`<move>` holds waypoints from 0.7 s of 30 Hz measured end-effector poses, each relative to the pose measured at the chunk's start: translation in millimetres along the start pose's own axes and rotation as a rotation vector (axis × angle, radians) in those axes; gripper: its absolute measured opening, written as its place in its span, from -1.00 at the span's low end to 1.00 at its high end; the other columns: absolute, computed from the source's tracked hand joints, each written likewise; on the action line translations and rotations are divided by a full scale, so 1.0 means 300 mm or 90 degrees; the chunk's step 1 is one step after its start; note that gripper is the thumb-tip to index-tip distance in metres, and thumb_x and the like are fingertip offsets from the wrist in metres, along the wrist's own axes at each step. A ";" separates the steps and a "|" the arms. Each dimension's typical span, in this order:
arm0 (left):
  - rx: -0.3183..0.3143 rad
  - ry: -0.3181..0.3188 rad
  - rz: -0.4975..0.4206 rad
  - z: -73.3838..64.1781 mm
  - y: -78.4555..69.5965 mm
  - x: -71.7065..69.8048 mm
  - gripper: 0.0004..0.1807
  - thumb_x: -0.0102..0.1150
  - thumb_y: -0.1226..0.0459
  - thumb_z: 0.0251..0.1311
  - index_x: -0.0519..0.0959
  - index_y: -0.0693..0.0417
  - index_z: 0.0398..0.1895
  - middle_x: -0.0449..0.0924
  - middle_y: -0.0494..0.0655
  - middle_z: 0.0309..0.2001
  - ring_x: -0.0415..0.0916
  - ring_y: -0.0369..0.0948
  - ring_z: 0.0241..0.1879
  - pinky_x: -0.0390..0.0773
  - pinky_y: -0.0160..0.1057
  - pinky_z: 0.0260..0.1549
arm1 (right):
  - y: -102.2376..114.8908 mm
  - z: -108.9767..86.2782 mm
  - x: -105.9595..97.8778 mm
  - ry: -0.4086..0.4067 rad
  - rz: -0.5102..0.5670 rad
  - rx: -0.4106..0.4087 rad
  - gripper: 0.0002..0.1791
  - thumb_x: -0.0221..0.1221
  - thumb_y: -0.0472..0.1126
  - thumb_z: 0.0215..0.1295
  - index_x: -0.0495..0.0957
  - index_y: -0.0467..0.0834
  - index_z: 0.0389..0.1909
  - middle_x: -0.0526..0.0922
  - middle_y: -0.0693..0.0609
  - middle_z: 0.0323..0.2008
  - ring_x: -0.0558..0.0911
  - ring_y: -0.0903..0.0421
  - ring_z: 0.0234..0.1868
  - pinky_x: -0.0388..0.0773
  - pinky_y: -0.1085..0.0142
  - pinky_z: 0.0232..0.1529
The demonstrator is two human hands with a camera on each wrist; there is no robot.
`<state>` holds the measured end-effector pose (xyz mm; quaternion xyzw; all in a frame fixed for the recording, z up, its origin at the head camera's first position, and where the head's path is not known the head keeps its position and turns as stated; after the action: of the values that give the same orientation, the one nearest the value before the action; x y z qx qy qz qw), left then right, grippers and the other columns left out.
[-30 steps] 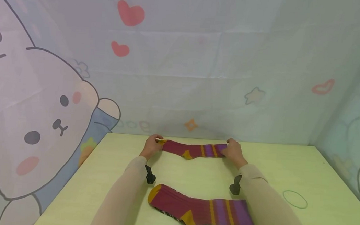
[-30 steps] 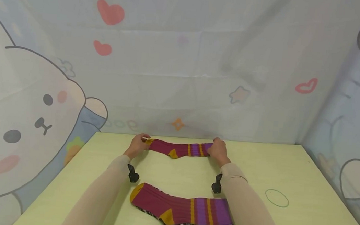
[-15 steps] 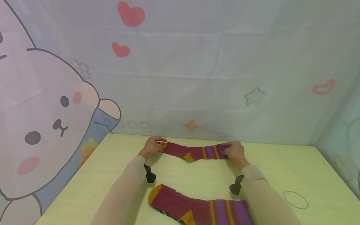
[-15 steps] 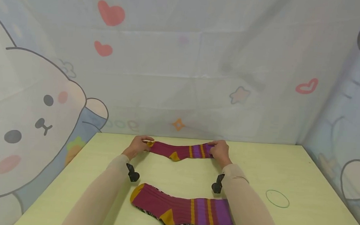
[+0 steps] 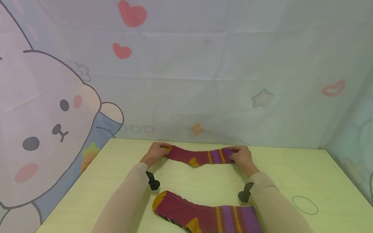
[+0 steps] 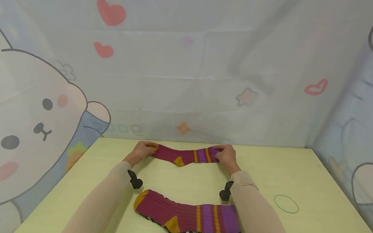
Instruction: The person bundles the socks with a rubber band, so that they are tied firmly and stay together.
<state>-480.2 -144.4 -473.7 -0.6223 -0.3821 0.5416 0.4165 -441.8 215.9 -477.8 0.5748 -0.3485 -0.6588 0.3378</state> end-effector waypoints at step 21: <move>0.034 0.068 -0.130 -0.071 -0.049 -0.059 -0.56 0.14 0.54 0.32 0.50 0.33 0.27 0.45 0.26 0.26 0.47 0.05 0.20 0.53 -0.12 0.11 | 0.020 -0.053 -0.062 0.086 0.150 0.026 -0.50 0.24 -0.54 0.17 0.53 -0.40 0.19 0.40 -0.39 0.29 0.45 -0.23 0.22 0.61 0.26 -0.10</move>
<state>-461.5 -157.7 -452.3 -0.5969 -0.4062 0.4721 0.5059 -423.7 227.3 -464.7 0.5796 -0.4034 -0.5672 0.4238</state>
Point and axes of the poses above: each hand's wrist, its own z-axis towards the middle knuckle, its own x-axis out of the palm, y = z × x, the point moved 3 cm from there along z, towards the middle knuckle
